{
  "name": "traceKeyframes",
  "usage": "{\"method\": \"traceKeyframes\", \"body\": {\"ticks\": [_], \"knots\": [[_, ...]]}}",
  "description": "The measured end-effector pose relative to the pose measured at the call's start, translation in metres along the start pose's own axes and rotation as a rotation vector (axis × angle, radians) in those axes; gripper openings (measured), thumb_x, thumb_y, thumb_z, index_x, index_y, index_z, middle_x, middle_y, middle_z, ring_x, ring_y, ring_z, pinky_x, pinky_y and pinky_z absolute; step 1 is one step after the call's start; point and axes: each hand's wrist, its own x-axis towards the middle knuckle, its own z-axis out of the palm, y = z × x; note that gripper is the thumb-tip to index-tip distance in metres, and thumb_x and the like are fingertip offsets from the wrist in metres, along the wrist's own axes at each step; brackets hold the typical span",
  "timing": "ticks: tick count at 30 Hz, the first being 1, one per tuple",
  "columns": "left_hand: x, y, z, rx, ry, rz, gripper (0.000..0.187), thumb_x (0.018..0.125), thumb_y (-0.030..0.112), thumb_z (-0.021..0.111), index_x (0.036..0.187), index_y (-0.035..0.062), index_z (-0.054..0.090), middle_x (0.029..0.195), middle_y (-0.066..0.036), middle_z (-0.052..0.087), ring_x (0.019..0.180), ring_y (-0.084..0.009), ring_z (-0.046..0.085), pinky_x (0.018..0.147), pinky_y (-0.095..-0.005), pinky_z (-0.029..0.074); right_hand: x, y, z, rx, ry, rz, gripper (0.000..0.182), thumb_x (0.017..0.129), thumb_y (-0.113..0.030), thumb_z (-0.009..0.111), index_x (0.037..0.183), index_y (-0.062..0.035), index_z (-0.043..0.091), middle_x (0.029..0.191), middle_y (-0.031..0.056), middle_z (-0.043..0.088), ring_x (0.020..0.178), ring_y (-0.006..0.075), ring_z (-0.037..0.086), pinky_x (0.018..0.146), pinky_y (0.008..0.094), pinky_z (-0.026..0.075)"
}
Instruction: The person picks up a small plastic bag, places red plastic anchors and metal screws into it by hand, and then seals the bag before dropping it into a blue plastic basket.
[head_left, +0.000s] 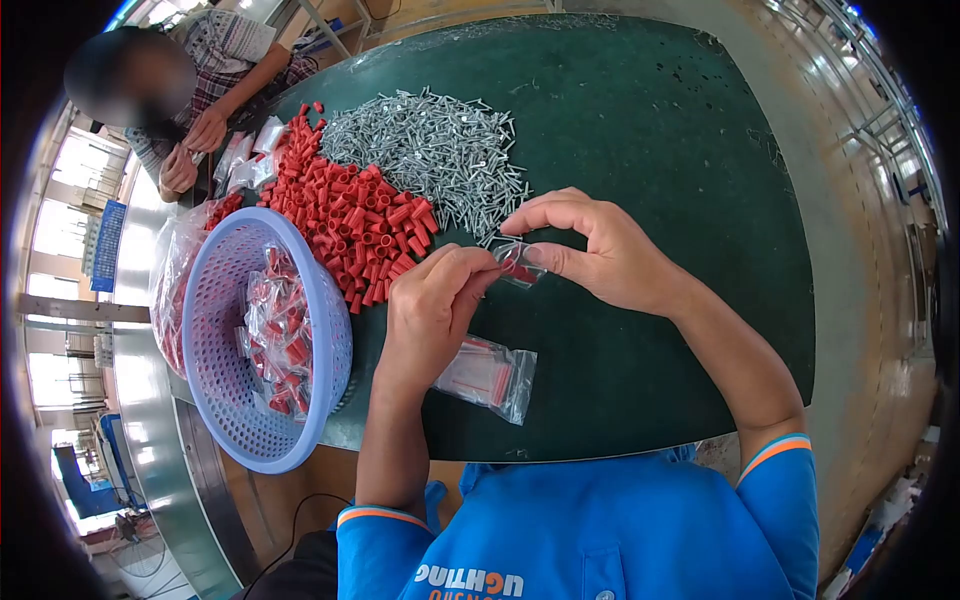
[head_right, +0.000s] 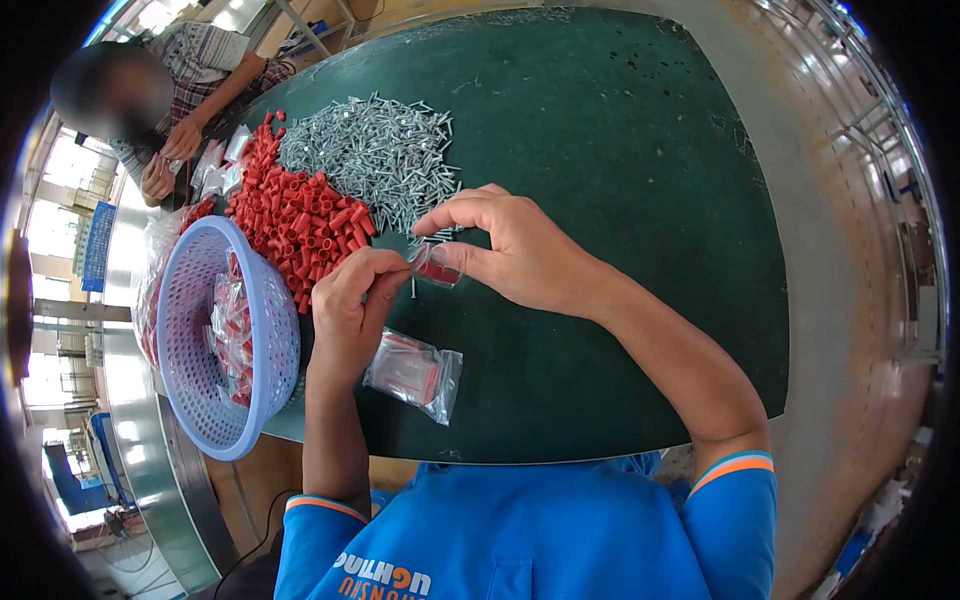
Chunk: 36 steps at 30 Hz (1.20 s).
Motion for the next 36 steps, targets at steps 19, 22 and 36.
{"method": "traceKeyframes", "body": {"ticks": [19, 22, 36], "knots": [[-0.002, 0.01, 0.006, -0.108, 0.093, -0.042, 0.011, 0.078, -0.006, 0.059, 0.083, 0.0005, 0.051, 0.082, -0.01, 0.059, 0.063, -0.0166, 0.055, 0.057, -0.0252, 0.044, -0.008, 0.008, 0.018, 0.48, -0.137, 0.21, 0.025, 0.079, -0.014, 0.067, 0.098, 0.0009, 0.06, 0.087, 0.0045, 0.063, 0.08, 0.0087, 0.056, 0.074, 0.0248, 0.046], [-0.004, 0.01, 0.008, -0.136, 0.15, -0.127, 0.013, 0.076, -0.007, 0.059, 0.081, 0.0008, 0.05, 0.083, -0.01, 0.06, 0.062, -0.0159, 0.056, 0.058, -0.0254, 0.046, -0.008, 0.006, 0.023, 0.395, -0.266, 0.207, 0.033, 0.078, -0.015, 0.068, 0.104, 0.0023, 0.059, 0.091, 0.007, 0.063, 0.084, 0.0108, 0.058, 0.077, 0.0258, 0.046], [-0.007, -0.001, 0.014, -0.195, 0.172, -0.146, 0.018, 0.064, -0.008, 0.059, 0.072, 0.0031, 0.048, 0.076, -0.007, 0.058, 0.064, -0.016, 0.058, 0.059, -0.0252, 0.046, -0.009, 0.009, 0.033, 0.63, 0.024, 0.234, 0.012, 0.082, -0.01, 0.063, 0.088, 0.0007, 0.062, 0.078, 0.0017, 0.062, 0.072, 0.0047, 0.056, 0.066, 0.0201, 0.046]]}}
